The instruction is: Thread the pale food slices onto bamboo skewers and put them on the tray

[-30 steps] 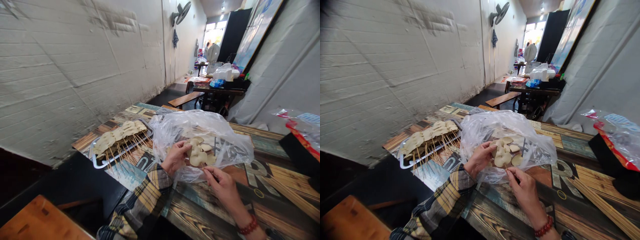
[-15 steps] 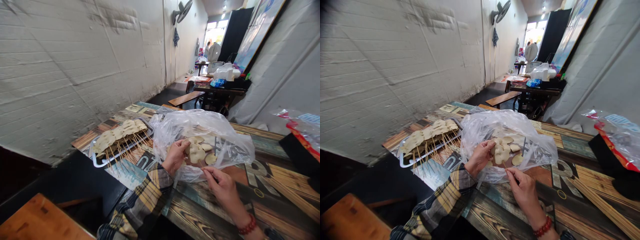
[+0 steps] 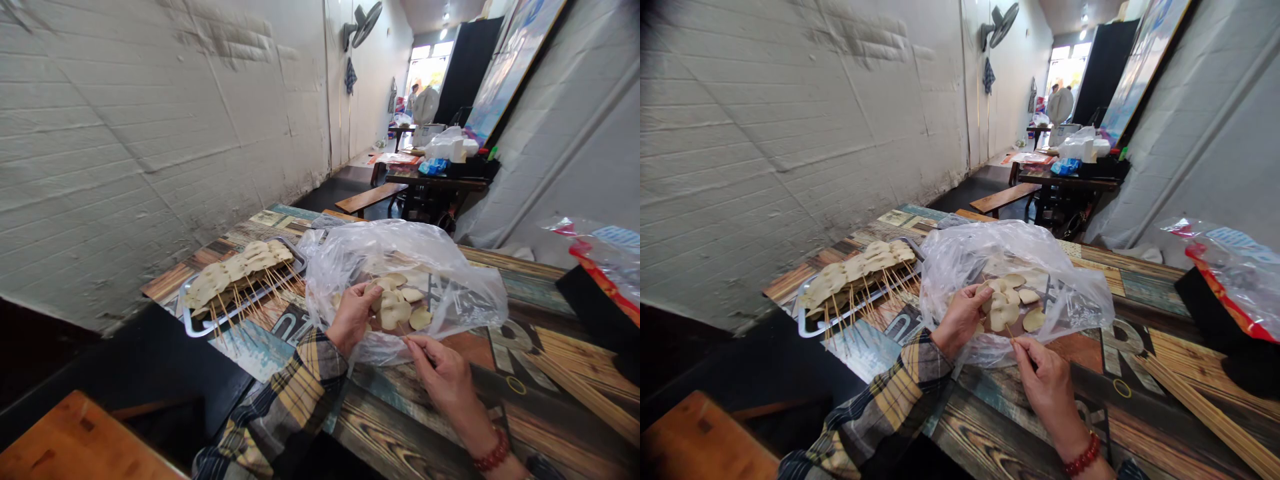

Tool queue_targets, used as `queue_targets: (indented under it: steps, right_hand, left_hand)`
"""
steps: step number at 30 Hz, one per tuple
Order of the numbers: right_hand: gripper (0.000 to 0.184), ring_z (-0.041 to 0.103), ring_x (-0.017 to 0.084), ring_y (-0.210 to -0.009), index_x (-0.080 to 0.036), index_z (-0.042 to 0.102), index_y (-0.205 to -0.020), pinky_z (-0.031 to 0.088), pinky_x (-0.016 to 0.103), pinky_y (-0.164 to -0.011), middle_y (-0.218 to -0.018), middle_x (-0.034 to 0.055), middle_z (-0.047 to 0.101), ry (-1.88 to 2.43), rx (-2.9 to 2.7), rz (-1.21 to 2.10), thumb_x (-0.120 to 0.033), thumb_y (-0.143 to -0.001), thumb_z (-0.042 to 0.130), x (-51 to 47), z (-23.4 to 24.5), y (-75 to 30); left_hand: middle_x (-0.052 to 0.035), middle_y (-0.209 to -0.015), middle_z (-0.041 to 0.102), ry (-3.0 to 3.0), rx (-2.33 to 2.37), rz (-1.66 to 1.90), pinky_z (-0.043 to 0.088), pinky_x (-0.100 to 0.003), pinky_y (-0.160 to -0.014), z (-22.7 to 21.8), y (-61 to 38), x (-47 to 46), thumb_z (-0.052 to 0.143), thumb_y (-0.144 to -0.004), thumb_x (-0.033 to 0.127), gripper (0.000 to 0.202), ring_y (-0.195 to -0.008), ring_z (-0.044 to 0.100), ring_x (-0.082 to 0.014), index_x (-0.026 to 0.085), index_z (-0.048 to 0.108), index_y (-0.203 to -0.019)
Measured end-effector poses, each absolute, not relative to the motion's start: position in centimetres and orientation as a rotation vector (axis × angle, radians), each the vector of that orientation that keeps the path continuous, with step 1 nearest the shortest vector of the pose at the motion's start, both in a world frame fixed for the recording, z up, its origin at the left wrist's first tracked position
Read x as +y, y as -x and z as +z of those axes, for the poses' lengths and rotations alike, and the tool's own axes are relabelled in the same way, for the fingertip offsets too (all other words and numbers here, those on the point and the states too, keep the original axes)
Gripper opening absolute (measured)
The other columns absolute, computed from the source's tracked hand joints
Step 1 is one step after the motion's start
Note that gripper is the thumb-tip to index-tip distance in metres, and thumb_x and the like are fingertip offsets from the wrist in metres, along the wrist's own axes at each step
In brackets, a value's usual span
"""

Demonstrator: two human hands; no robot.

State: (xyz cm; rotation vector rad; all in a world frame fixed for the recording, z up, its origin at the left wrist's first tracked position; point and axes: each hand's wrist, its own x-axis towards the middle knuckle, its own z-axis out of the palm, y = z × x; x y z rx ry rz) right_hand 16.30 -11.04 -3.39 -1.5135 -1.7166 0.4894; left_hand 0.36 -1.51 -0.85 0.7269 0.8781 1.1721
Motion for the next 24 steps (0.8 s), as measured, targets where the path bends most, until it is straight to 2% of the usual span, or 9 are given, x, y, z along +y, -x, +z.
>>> queue_targets:
  steps: [5,10,16,24]
  right_hand:
    - [0.041,0.071,0.022,-0.067,-0.022,0.072,-0.084,0.05,0.03,-0.063,-0.076,0.0069,0.076,1.513,-1.709,0.468,-0.048,-0.094,0.041,-11.03,-3.13,-16.16]
    - [0.038,0.071,0.022,-0.07,-0.023,0.072,-0.084,0.05,0.03,-0.064,-0.078,0.0066,0.076,1.509,-1.707,0.471,-0.045,-0.094,0.042,-11.05,-3.27,-16.14]
    - [0.039,0.07,0.021,-0.067,-0.021,0.072,-0.084,0.05,0.03,-0.062,-0.075,0.0066,0.076,1.495,-1.697,0.47,-0.046,-0.093,0.043,-10.93,-3.31,-16.18]
    - [0.043,0.063,0.018,-0.053,-0.019,0.074,-0.087,0.048,0.027,-0.054,-0.059,0.0033,0.068,1.52,-1.627,0.506,-0.051,-0.09,0.045,-10.73,-2.45,-16.3]
  left_hand:
    - [-0.0003,-0.066,0.059,-0.752,0.867,1.162,0.039,-0.021,-0.05,-1.12,-0.54,-1.56,0.085,-0.054,0.046,0.043,-0.053,0.048,-0.0079,0.013,0.064,-0.071]
    - [-0.0018,-0.069,0.062,-0.772,0.854,1.14,0.043,-0.023,-0.052,-0.84,-0.71,-1.96,0.084,-0.054,0.049,0.046,-0.055,0.053,-0.0105,0.013,0.066,-0.075]
    - [-0.0013,-0.069,0.062,-0.783,0.854,1.114,0.042,-0.021,-0.049,-0.5,-0.78,-2.14,0.084,-0.054,0.049,0.046,-0.054,0.052,-0.0095,0.013,0.067,-0.077]
    - [-0.0008,-0.069,0.061,-0.855,0.797,1.05,0.045,-0.022,-0.051,-0.48,-0.09,-1.71,0.08,-0.063,0.051,0.044,-0.053,0.054,-0.0087,0.013,0.066,-0.08]
